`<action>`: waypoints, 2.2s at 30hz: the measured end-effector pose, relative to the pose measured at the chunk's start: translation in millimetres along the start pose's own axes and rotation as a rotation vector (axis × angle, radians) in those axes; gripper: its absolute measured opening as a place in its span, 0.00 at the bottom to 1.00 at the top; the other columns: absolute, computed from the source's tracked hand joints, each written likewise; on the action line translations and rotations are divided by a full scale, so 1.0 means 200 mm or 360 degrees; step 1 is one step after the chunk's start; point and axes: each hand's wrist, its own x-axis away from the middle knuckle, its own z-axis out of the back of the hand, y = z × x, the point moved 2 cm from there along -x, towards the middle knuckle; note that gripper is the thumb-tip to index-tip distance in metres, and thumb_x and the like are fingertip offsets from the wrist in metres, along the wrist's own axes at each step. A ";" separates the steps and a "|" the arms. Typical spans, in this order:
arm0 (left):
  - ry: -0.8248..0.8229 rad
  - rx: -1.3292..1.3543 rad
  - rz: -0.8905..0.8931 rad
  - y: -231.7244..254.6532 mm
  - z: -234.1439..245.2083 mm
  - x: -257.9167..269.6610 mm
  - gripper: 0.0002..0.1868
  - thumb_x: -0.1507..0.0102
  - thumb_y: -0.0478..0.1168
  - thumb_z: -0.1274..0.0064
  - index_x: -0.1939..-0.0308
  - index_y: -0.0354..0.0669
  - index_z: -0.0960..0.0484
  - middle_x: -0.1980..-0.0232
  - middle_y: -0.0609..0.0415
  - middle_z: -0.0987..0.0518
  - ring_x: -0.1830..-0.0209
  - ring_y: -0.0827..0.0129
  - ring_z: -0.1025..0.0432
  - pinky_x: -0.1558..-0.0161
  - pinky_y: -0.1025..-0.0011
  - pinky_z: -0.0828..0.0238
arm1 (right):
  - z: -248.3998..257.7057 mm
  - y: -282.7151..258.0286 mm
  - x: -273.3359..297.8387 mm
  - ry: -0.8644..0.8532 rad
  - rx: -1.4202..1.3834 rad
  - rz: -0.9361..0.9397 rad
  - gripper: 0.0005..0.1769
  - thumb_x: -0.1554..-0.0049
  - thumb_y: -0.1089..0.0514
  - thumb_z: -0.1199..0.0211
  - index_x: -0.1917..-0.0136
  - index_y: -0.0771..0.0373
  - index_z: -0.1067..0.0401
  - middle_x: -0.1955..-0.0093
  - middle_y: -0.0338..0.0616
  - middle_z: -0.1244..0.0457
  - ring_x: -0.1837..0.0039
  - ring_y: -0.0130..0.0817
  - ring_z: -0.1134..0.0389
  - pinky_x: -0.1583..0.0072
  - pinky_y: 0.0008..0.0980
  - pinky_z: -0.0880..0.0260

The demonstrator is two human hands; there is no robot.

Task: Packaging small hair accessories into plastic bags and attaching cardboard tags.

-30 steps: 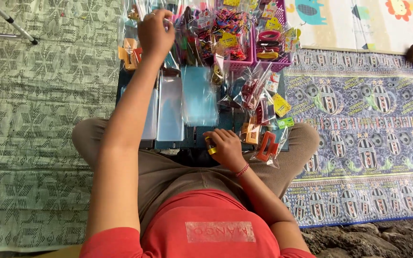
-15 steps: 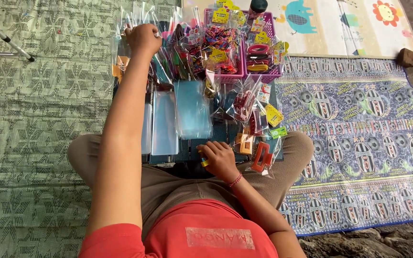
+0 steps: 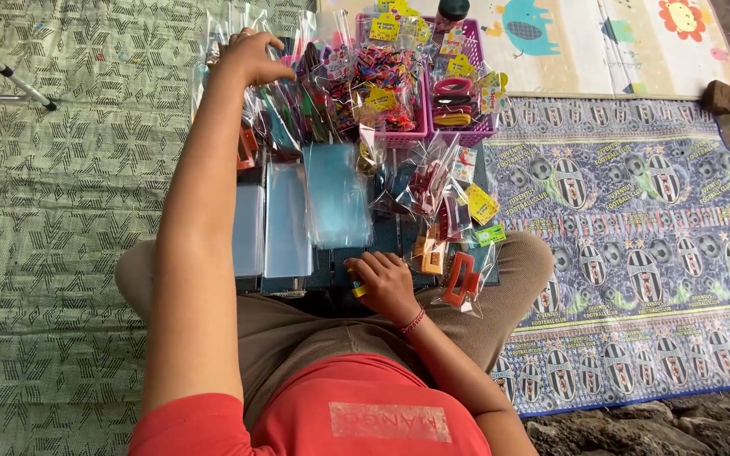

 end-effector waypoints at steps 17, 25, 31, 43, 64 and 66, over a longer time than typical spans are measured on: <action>-0.0012 -0.0088 -0.0198 -0.14 -0.01 0.16 0.06 0.41 0.46 0.37 0.65 0.52 0.10 0.71 0.59 0.17 0.71 0.65 0.25 0.41 0.55 0.38 | 0.00 -0.01 0.00 0.0009 0.0025 -0.0029 0.12 0.47 0.62 0.31 0.49 0.56 0.25 0.55 0.34 0.32 0.56 0.30 0.31 0.49 0.30 0.32; 0.0009 0.0213 -0.0443 0.10 0.32 0.59 0.06 0.36 0.32 0.45 0.58 0.45 0.14 0.65 0.55 0.16 0.80 0.74 0.33 0.77 0.73 0.42 | 0.00 -0.01 -0.01 -0.0013 0.0071 -0.0026 0.13 0.49 0.62 0.31 0.49 0.55 0.25 0.56 0.33 0.33 0.57 0.29 0.31 0.53 0.28 0.34; 0.0349 -0.0263 -0.0500 0.02 0.38 0.69 0.12 0.38 0.32 0.47 0.58 0.53 0.12 0.70 0.59 0.17 0.86 0.67 0.32 0.75 0.64 0.31 | 0.02 -0.03 -0.02 -0.0008 0.0077 -0.0011 0.14 0.49 0.63 0.32 0.49 0.55 0.25 0.59 0.32 0.34 0.60 0.27 0.35 0.55 0.27 0.37; 0.0272 -0.0264 -0.0316 -0.21 0.09 0.61 0.04 0.37 0.39 0.42 0.62 0.53 0.12 0.65 0.59 0.15 0.72 0.63 0.24 0.59 0.60 0.27 | 0.01 -0.03 -0.02 -0.0006 0.0100 -0.0031 0.15 0.51 0.63 0.31 0.49 0.55 0.24 0.58 0.32 0.33 0.60 0.26 0.35 0.55 0.27 0.37; 0.0808 -0.0057 0.0010 -0.50 -0.25 -0.25 0.15 0.38 0.45 0.38 0.49 0.48 0.18 0.59 0.57 0.15 0.63 0.61 0.21 0.45 0.54 0.44 | 0.01 -0.02 -0.02 0.0012 0.0091 -0.0056 0.10 0.46 0.61 0.32 0.50 0.55 0.24 0.56 0.33 0.33 0.57 0.28 0.31 0.53 0.27 0.34; 0.0702 -0.0071 0.0150 -0.53 -0.26 -0.32 0.17 0.40 0.46 0.40 0.49 0.46 0.19 0.59 0.55 0.15 0.62 0.58 0.22 0.40 0.47 0.47 | 0.01 -0.02 -0.01 0.0019 0.0038 -0.0057 0.11 0.47 0.62 0.32 0.50 0.56 0.25 0.54 0.35 0.32 0.56 0.30 0.31 0.48 0.30 0.32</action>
